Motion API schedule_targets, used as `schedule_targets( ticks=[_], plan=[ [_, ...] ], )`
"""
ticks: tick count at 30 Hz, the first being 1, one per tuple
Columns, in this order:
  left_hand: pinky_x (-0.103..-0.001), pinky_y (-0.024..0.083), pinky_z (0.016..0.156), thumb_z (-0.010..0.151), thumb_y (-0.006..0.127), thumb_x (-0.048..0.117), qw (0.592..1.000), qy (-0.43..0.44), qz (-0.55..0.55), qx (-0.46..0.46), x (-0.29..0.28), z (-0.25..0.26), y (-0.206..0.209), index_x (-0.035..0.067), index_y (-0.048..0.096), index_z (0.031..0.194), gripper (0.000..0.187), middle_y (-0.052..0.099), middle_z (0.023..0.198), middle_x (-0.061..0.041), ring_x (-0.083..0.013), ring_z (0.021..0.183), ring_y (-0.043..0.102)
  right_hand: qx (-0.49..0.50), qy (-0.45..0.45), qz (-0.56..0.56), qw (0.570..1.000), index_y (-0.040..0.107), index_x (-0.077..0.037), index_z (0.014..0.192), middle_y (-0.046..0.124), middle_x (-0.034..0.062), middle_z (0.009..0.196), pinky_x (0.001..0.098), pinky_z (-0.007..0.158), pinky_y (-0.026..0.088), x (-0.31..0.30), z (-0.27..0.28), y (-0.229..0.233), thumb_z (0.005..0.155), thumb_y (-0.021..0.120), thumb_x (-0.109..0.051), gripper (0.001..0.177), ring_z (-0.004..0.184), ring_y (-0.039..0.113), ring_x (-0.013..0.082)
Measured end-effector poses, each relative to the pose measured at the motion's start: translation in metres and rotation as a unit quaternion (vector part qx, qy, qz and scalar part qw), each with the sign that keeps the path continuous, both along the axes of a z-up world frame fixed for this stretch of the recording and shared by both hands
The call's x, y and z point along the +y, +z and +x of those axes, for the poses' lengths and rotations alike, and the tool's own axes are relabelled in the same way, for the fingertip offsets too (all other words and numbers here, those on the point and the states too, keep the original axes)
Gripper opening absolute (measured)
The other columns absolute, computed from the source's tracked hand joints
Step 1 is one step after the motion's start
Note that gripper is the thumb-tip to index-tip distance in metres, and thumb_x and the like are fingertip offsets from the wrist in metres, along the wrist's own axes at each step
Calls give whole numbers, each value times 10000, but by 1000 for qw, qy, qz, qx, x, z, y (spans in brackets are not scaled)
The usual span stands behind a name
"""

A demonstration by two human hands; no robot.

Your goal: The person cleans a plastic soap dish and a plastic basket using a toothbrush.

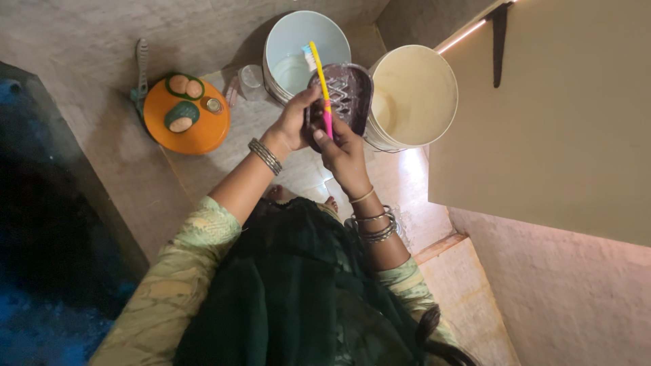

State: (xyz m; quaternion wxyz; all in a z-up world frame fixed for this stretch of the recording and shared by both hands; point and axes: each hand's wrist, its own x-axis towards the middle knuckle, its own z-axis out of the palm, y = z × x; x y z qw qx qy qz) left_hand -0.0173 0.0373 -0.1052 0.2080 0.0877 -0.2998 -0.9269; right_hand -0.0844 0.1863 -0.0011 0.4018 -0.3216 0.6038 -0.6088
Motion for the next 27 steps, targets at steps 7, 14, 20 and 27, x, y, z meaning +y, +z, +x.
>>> schedule_targets(
  ticks=[7, 14, 20, 27],
  plan=[
    [-465, 643, 776, 974, 556, 815, 896, -320, 137, 277, -5, 16, -47, -61, 713, 1224, 925, 769, 1037, -200, -363, 872, 771, -155, 177, 40, 971, 605, -21, 1210, 685, 49, 829, 198, 429, 307, 11, -10, 30, 1061, 568, -192, 229, 488, 410, 17],
    [-493, 581, 1058, 837, 512, 778, 972, -57, 156, 168, -3, 16, 25, 37, 456, 1513, 1004, 616, 1422, -224, -361, 1238, 670, 36, 71, 96, 992, 423, -106, 1612, 654, 63, 881, 215, 533, 387, 47, -12, 56, 1094, 498, -118, 523, 588, 438, 66],
    [-534, 509, 1140, 982, 578, 713, 980, 1, 151, 129, -27, 17, 33, -3, 387, 1580, 953, 531, 1500, -240, -363, 1319, 603, 511, 7, 70, 856, 383, -220, 1593, 686, 226, 1382, 384, 681, 584, 33, 4, 61, 919, 552, 15, 734, 776, 738, 305],
    [-425, 559, 1028, 939, 744, 424, 983, -55, 98, 145, -28, 19, -11, -53, 489, 1472, 760, 628, 1356, -213, -305, 1182, 659, 651, -17, 192, 734, 468, -217, 1561, 694, 129, 832, 431, 507, 513, 12, 24, 63, 850, 620, 24, 766, 535, 641, 309]
  ],
)
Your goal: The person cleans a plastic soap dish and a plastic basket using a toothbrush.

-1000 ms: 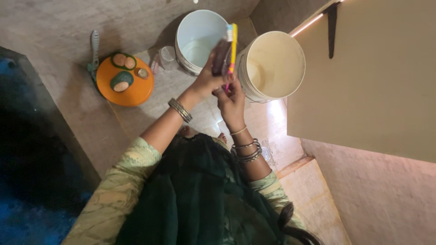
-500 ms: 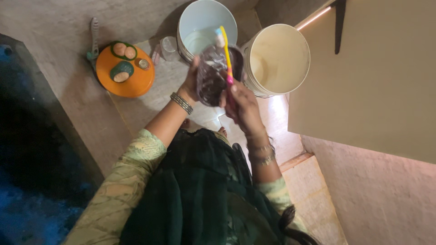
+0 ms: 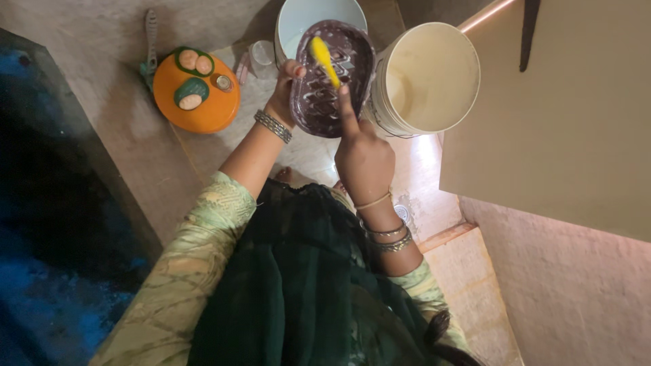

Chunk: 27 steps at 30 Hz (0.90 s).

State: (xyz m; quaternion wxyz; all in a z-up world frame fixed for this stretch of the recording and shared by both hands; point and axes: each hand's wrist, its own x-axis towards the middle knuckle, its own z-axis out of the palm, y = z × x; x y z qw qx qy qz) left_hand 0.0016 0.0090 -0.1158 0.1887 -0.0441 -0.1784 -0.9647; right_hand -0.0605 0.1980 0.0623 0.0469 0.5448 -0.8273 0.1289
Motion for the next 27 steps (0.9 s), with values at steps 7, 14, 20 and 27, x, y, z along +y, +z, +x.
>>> schedule_targets(
  ticks=[7, 14, 20, 27],
  plan=[
    [-493, 600, 995, 764, 772, 354, 996, -10, 90, 18, -9, 11, 26, -38, 533, 1395, 781, 679, 1292, -213, -351, 1132, 706, -68, 144, 57, 986, 542, -253, 1500, 648, 115, 730, 439, 521, 513, 36, -13, 4, 857, 651, -49, 684, 533, 626, 322],
    [-438, 573, 1035, 794, 833, 239, 985, -153, 76, 28, -8, 1, -18, -111, 524, 1390, 756, 679, 1258, -244, -333, 1101, 700, -240, 112, -74, 961, 466, -204, 1575, 683, 191, 907, 443, 675, 540, 29, -11, -5, 1015, 608, -60, 595, 786, 683, 376],
    [-479, 581, 1065, 761, 806, 149, 985, -151, 73, 33, -24, 16, -2, -111, 544, 1406, 744, 679, 1300, -272, -366, 1132, 717, -139, 152, 51, 977, 557, -241, 1502, 666, 129, 772, 435, 570, 517, 49, -8, -6, 915, 629, -54, 621, 607, 640, 330],
    [-443, 608, 929, 835, 752, 252, 994, -97, 45, -2, -23, 27, 15, -115, 538, 1421, 724, 689, 1271, -268, -345, 1055, 735, 86, 121, 88, 985, 740, -330, 1294, 594, 65, 669, 389, 449, 466, 29, -62, 20, 930, 629, -98, 446, 522, 620, 241]
  ],
)
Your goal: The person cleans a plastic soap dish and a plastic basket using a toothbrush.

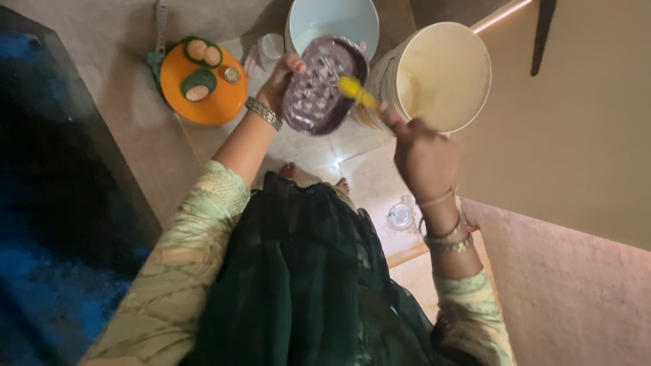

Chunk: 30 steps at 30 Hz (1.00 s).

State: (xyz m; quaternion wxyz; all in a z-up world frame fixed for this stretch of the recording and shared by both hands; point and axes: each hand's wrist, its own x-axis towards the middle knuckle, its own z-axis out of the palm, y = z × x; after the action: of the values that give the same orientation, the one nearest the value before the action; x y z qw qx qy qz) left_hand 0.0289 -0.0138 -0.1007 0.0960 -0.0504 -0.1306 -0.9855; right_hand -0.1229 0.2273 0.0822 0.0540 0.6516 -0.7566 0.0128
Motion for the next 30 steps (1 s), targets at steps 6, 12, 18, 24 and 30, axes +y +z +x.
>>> schedule_targets(
  ticks=[6, 12, 18, 24, 30],
  plan=[
    [-425, 608, 978, 851, 715, 303, 993, 116, 20, -28, 17, 1, 23, -49, 562, 1378, 652, 709, 1246, -191, -286, 1086, 727, -81, 54, -132, 986, 650, -228, 1139, 615, 51, 825, 397, 659, 505, -16, 11, -49, 1100, 605, -143, 103, 688, 636, 257],
    [-417, 611, 970, 890, 692, 376, 980, 138, -17, -142, 7, 28, 18, -44, 560, 1378, 657, 698, 1237, -189, -276, 1056, 734, -22, 164, -38, 985, 750, -345, 1291, 600, 39, 744, 388, 525, 488, -40, -10, -13, 975, 640, -124, 401, 582, 610, 233],
    [-391, 627, 857, 837, 704, 412, 970, 97, -100, -201, -4, 46, 39, -10, 566, 1360, 686, 732, 1170, -187, -275, 984, 751, 99, 386, -116, 910, 730, -415, 1309, 596, -72, 878, 305, 609, 443, -117, -34, 37, 936, 674, -247, 414, 781, 614, 136],
    [-385, 635, 859, 829, 744, 355, 965, 86, -78, -237, -12, 48, 60, -14, 592, 1347, 654, 737, 1161, -179, -265, 970, 746, 242, 555, -142, 783, 701, -455, 1357, 513, -55, 820, 276, 655, 443, -184, -50, 70, 862, 668, -234, 543, 738, 560, 130],
    [-403, 628, 813, 837, 747, 339, 955, 181, -71, -223, -25, 75, 72, -54, 628, 1275, 601, 739, 1104, -208, -277, 899, 745, 225, 614, -165, 738, 706, -385, 1355, 554, -41, 880, 280, 660, 480, -237, -57, 74, 894, 681, -209, 494, 768, 605, 137]
  ],
)
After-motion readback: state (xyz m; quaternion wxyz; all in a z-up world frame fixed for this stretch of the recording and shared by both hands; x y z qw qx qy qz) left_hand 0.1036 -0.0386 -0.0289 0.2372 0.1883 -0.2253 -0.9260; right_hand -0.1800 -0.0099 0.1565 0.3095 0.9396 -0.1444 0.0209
